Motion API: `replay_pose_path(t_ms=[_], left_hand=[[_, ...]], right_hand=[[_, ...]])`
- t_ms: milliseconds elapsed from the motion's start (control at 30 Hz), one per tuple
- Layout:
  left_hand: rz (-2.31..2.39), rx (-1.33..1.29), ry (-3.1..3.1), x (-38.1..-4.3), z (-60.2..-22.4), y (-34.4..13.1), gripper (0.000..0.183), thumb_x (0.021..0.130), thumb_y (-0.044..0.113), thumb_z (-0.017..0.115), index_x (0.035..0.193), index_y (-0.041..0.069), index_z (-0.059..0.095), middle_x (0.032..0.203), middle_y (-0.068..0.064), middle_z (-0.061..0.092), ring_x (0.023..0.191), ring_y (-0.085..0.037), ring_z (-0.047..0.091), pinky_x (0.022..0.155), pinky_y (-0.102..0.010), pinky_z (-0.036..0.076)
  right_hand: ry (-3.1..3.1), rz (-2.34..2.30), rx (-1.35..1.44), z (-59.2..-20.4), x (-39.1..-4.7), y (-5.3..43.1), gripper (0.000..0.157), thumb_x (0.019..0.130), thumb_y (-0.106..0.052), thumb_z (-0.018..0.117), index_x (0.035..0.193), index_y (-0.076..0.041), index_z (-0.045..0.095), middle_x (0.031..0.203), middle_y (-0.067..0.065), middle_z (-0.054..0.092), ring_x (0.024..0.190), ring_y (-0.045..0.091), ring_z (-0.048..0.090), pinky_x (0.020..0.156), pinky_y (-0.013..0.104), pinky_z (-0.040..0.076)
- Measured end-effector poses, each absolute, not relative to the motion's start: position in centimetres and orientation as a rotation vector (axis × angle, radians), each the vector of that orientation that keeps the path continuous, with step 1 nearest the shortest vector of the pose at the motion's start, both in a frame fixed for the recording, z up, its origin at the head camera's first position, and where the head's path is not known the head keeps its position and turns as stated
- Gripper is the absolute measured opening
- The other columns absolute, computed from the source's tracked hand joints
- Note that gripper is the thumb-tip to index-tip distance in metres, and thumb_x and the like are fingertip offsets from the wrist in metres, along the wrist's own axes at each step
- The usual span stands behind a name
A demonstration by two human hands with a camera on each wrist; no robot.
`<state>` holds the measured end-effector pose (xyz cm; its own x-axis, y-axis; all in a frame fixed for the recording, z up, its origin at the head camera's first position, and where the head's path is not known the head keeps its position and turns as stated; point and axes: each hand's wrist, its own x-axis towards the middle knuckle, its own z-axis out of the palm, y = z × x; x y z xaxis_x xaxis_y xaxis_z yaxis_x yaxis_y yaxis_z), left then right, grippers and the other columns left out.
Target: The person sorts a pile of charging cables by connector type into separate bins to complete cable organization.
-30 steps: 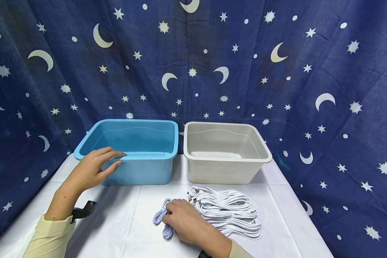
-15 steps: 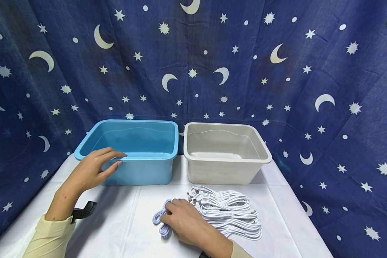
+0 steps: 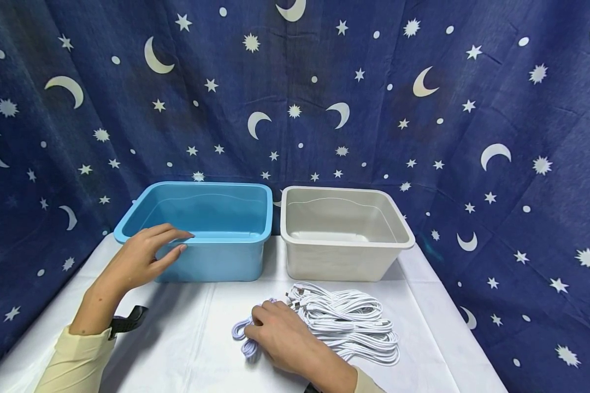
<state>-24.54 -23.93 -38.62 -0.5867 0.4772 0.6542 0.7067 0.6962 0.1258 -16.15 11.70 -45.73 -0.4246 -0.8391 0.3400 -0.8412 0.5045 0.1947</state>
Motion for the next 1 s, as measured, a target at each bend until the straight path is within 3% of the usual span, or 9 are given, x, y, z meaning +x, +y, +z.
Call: replay_pose_path(t_ms=[133, 467, 667, 1000], left_hand=[[-0.508, -0.903, -2.308, -24.56, -38.62, -23.91, 0.025, 0.093, 0.012, 0.081, 0.118, 0.013, 0.078, 0.108, 0.0, 0.074, 0.089, -0.019, 0.071, 0.076, -0.044, 0.057], [-0.506, -0.91, -2.311, -24.51, -38.45, -23.89, 0.026, 0.093, 0.012, 0.081, 0.119, 0.012, 0.078, 0.108, 0.0, 0.074, 0.089, -0.019, 0.071, 0.076, -0.045, 0.056], [-0.511, -0.905, -2.318, -24.48, -38.42, -23.9, 0.025, 0.094, 0.013, 0.08, 0.119, 0.012, 0.078, 0.109, -0.001, 0.074, 0.09, -0.02, 0.071, 0.077, -0.046, 0.057], [-0.505, -0.894, -2.321, -24.44, -38.42, -23.87, 0.025, 0.094, 0.013, 0.08, 0.119, 0.013, 0.077, 0.109, -0.001, 0.074, 0.091, -0.02, 0.072, 0.078, -0.046, 0.057]], right_hand=[[-2.342, 0.019, 1.396, -45.53, -16.06, 11.72, 0.026, 0.082, -0.012, 0.086, 0.099, -0.028, 0.075, 0.1, -0.009, 0.06, 0.088, 0.01, 0.054, 0.079, 0.028, 0.05], [-2.319, 0.123, 1.387, -44.95, -16.2, 11.68, 0.024, 0.087, -0.008, 0.076, 0.104, -0.021, 0.067, 0.101, -0.008, 0.059, 0.088, 0.011, 0.056, 0.08, 0.029, 0.05], [-2.327, 0.132, 1.359, -44.94, -16.25, 11.56, 0.013, 0.097, -0.014, 0.07, 0.107, -0.017, 0.062, 0.098, -0.007, 0.057, 0.085, 0.011, 0.057, 0.08, 0.03, 0.052], [-2.353, 0.193, 1.302, -45.04, -16.4, 11.78, 0.018, 0.098, -0.006, 0.06, 0.115, -0.011, 0.057, 0.101, -0.003, 0.053, 0.077, 0.011, 0.055, 0.07, 0.029, 0.052]])
